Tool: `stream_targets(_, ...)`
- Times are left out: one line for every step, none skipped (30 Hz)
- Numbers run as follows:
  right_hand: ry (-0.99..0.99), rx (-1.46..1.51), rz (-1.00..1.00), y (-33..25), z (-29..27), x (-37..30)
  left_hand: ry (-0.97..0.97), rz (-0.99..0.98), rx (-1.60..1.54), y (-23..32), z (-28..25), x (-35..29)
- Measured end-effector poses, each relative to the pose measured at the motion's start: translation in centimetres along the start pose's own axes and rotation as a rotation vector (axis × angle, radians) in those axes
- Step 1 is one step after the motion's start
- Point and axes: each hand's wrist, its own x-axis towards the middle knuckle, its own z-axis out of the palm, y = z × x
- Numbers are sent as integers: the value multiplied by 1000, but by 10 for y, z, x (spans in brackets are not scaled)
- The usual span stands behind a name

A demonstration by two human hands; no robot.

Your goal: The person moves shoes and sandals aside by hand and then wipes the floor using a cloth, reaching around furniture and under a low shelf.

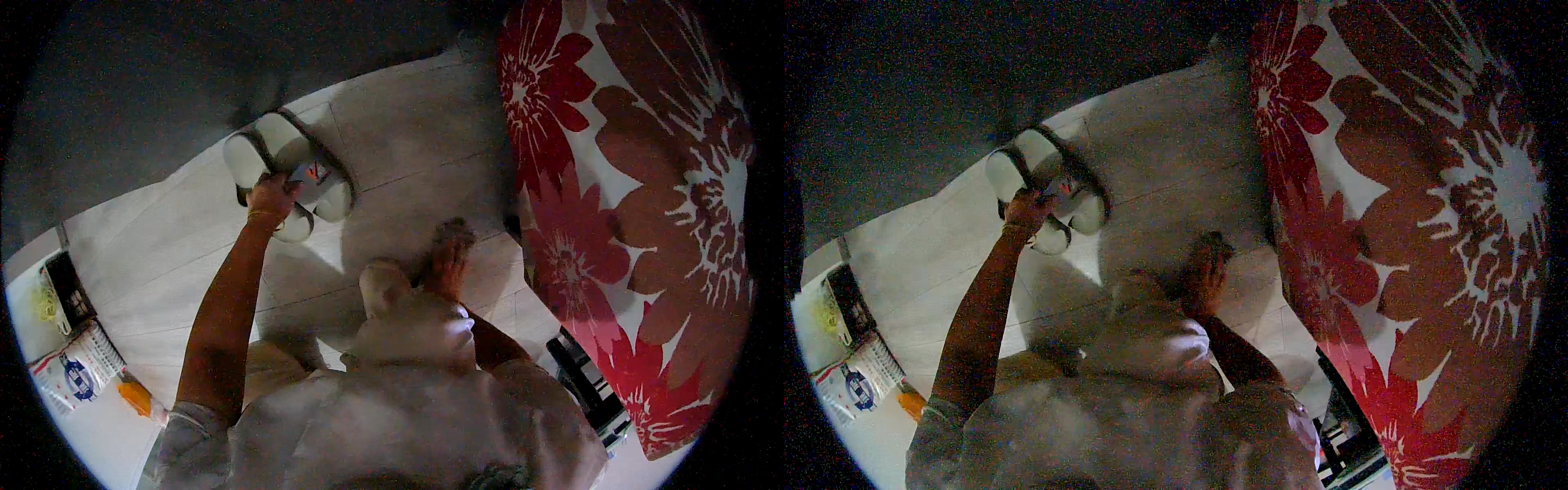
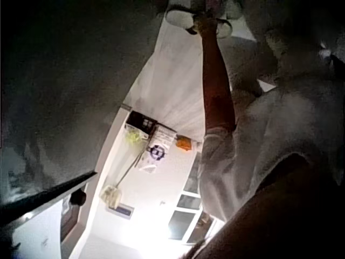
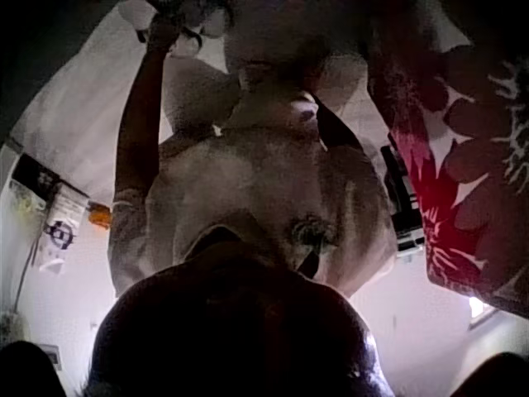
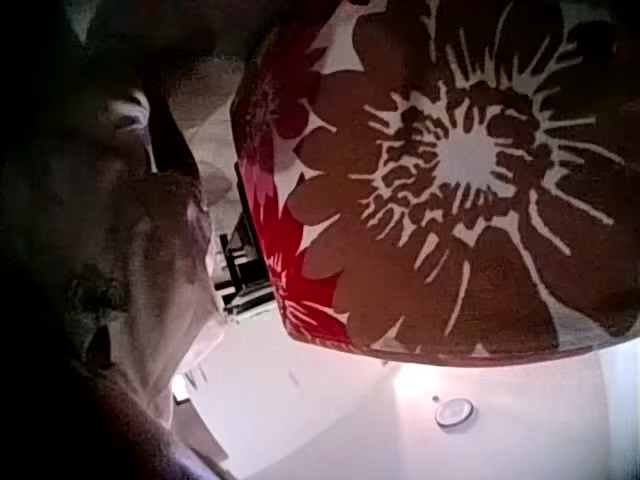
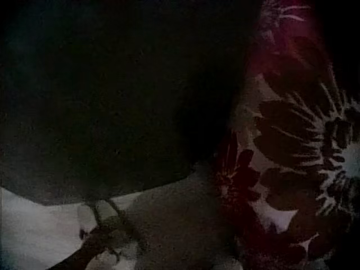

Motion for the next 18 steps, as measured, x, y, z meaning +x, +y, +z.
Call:
stream_targets(149, -124, -166, 2, 3, 12, -10, 10, -6, 2, 5, 0)
stream_targets(297, -245, -337, 0, 3, 29, 16, 21, -48, 0, 8, 0)
stream_targets(316, -179, -371, -10, -22, 59, 47, 19, -85, -7, 11, 1)
stream_targets(339, -111, -414, -28, -63, 96, 51, 5, -80, -25, 21, 5)
stream_targets(418, -91, -460, -45, -100, 127, 48, 87, -27, -48, 39, 12)
stream_targets(496, -71, -496, -58, -130, 156, 39, 177, 27, -59, 49, 15)
stream_targets(404, -23, -390, -52, -154, 191, 29, 196, 28, -37, 42, 13)
stream_targets(311, 34, -292, -42, -163, 213, 4, 86, -27, -7, 21, 4)
stream_targets(234, 36, -231, -38, -175, 234, -20, -29, -108, 5, 8, -3)
stream_targets(194, 40, -210, -34, -176, 252, -8, -37, -100, -4, 11, -5)
stream_targets(164, 42, -186, -28, -175, 266, 22, 4, -111, -16, 23, -7)
stream_targets(133, 34, -154, -17, -169, 273, 45, 51, -124, -24, 30, -8)
stream_targets(98, 23, -114, 0, -160, 272, 0, 97, -116, -28, 27, -10)
stream_targets(61, 6, -75, 14, -147, 267, 2, 95, -116, -30, 26, -10)
stream_targets(23, -8, -39, 26, -132, 257, 22, 128, -123, -34, 25, -11)
stream_targets(-9, -24, 9, 40, -115, 241, 34, 166, -132, -37, 27, -14)
stream_targets(-29, -43, 53, 49, -98, 223, 32, 160, -136, -44, 33, -11)
stream_targets(-25, -69, 83, 48, -84, 207, 26, 223, -32, -58, 41, -3)
